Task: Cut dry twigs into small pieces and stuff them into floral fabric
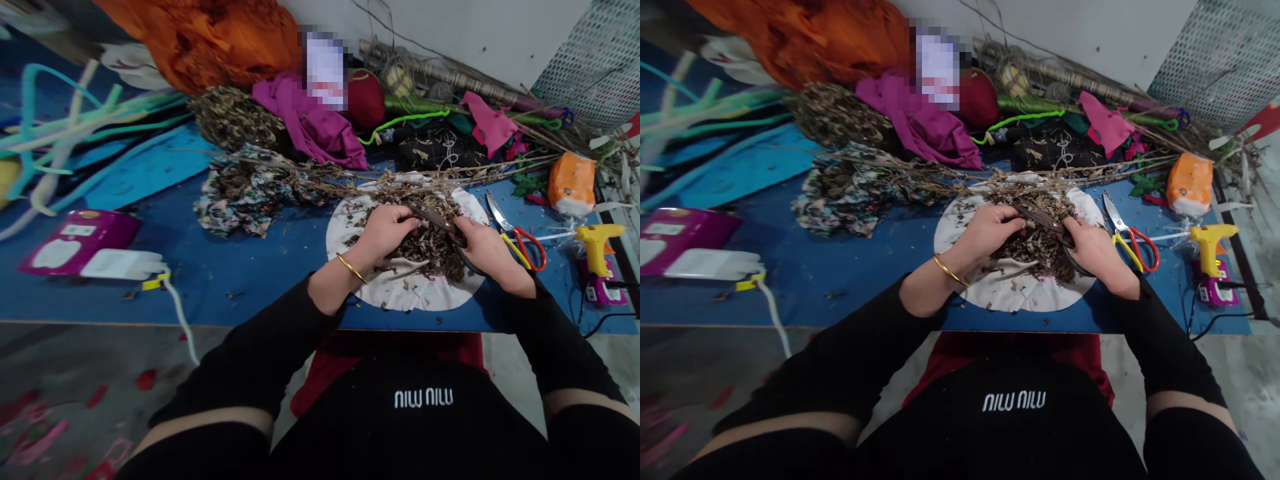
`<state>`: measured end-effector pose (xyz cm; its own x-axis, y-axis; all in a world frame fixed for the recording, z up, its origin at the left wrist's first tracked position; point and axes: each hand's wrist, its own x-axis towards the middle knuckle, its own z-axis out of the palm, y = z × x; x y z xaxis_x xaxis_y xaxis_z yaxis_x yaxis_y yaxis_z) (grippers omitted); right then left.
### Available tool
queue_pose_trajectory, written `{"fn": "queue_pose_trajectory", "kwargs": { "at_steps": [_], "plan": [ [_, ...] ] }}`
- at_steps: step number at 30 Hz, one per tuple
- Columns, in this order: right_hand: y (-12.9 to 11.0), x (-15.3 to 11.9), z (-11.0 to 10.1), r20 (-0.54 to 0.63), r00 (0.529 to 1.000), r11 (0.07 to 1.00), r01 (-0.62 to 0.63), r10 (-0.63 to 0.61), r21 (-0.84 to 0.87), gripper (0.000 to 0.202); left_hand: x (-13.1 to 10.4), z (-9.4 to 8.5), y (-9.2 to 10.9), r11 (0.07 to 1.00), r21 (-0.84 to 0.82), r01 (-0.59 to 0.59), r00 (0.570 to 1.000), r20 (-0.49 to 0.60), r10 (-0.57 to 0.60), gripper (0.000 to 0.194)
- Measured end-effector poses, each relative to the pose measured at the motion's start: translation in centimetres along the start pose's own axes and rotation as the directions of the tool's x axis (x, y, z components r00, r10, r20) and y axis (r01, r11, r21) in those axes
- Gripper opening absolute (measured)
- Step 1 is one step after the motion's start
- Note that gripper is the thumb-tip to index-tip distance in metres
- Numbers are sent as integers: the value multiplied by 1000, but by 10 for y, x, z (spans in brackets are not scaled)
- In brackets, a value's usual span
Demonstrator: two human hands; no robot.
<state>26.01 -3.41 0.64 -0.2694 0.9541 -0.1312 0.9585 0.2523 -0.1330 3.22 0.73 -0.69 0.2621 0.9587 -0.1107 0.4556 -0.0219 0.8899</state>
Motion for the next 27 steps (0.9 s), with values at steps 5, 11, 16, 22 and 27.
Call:
{"fn": "queue_pose_trajectory", "kwargs": {
  "at_steps": [5, 11, 16, 22, 27],
  "plan": [
    [3, -1, -3, -69, 998, 999, -4, 7, 45, 43, -1, -2, -1, 990, -128, -57, 998, -10, 56, 18],
    [2, 0, -3, -61, 998, 998, 15, -11, 64, 45, 0, 1, -7, 978, -193, -81, 997, -30, 76, 19],
    [2, 0, 0, -67, 997, 999, 26, -24, 40, 45, 2, 5, -11, 968, -236, -80, 996, 7, 84, 18],
    [0, -2, -3, -24, 1000, 999, 14, -13, 36, 40, -3, 2, -1, 979, -203, 1, 1000, 22, 4, 17],
    [2, -2, -7, -42, 999, 999, -9, 11, 42, 41, -1, -5, 3, 993, -119, 18, 1000, -12, -20, 17]
  ]
}}
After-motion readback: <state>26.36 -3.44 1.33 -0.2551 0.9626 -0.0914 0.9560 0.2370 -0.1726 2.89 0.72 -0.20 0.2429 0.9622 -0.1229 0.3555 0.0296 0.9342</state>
